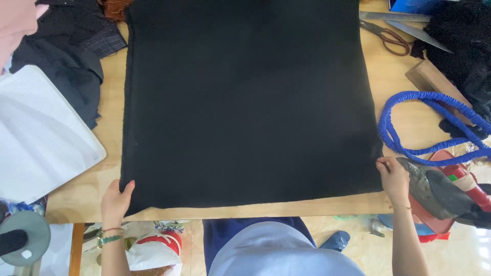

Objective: The person irons a large piece of black fabric on a wooden table using a steam iron. They smooth the fabric with their hands, fold it in half, and continue ironing the folded piece.

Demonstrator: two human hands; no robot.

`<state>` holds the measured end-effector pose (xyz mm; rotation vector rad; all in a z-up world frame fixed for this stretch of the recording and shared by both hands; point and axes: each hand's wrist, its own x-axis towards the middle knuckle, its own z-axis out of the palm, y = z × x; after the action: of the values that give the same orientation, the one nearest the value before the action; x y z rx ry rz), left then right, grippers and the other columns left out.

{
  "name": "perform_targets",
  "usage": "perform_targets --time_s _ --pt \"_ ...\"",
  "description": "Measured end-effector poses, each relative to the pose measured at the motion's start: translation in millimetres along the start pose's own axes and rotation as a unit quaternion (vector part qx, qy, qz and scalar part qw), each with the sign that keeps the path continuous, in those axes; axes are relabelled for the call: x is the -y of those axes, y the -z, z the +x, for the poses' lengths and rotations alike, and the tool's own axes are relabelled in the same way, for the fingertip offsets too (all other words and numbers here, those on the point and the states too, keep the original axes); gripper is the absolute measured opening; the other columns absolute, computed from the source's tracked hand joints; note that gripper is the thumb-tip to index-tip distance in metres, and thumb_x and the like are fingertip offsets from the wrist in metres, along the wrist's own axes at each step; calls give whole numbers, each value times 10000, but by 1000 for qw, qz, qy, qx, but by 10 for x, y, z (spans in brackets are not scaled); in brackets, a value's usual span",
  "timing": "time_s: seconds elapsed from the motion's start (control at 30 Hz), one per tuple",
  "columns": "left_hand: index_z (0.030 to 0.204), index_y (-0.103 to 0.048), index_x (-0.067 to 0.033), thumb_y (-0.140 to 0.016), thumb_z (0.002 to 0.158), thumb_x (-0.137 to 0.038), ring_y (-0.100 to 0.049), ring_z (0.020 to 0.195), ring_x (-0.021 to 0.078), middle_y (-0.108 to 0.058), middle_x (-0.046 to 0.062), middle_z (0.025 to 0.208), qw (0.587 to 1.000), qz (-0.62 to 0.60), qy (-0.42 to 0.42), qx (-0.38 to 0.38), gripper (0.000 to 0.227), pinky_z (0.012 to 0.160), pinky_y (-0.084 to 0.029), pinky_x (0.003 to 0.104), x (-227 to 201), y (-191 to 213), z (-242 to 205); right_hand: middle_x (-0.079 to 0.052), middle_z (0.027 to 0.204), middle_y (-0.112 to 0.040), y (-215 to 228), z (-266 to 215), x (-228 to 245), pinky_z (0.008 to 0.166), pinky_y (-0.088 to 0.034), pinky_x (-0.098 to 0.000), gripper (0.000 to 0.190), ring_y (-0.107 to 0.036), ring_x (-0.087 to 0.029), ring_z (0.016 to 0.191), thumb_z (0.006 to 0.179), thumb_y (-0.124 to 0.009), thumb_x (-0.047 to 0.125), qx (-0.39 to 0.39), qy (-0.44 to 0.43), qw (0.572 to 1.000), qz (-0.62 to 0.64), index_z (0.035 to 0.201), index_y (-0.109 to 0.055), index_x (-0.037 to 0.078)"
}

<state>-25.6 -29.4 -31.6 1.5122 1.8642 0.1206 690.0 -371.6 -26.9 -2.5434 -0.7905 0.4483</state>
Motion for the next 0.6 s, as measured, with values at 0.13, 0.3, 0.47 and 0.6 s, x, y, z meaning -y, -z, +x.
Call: perform_targets --time_s 0.13,0.3,0.47,0.6 --pt "1284 -570 -62 -668 1008 -322 -668 937 485 -700 223 1046 949 163 -98 -250 392 754 -488 585 100 -370 -136 -234 1209 -663 -219 -158 20 877 -476 -578 348 -617 -449 1097 1044 -651 235 -127 116 966 -193 1360 -657 92" --pt "1578 -436 -178 -421 1100 -534 -170 1543 442 -307 225 1665 893 156 -259 -334 596 1160 -85 627 -761 -1334 -594 -155 1424 -630 -915 -353 563 1054 -504 -482 486 -588 -356 1344 904 -794 413 -217 298 909 -196 1356 -709 258" --pt "1600 -351 -307 -389 1041 -581 -166 1578 321 -210 65 1729 903 234 -309 -182 623 1198 -115 650 -1402 -1933 -1043 -146 1653 -422 -1013 -388 778 1220 -285 -540 562 -363 -342 1528 1009 -578 478 -73 267 939 -203 1537 -525 290" --pt "1593 -367 -326 -378 1048 -586 -213 1567 306 -246 40 1718 908 231 -305 -171 604 1211 -127 638 -1416 -1886 -1078 -148 1645 -445 -646 -147 230 1203 -300 -527 529 -372 -347 1516 1060 -615 397 -130 203 948 -209 1561 -542 242"
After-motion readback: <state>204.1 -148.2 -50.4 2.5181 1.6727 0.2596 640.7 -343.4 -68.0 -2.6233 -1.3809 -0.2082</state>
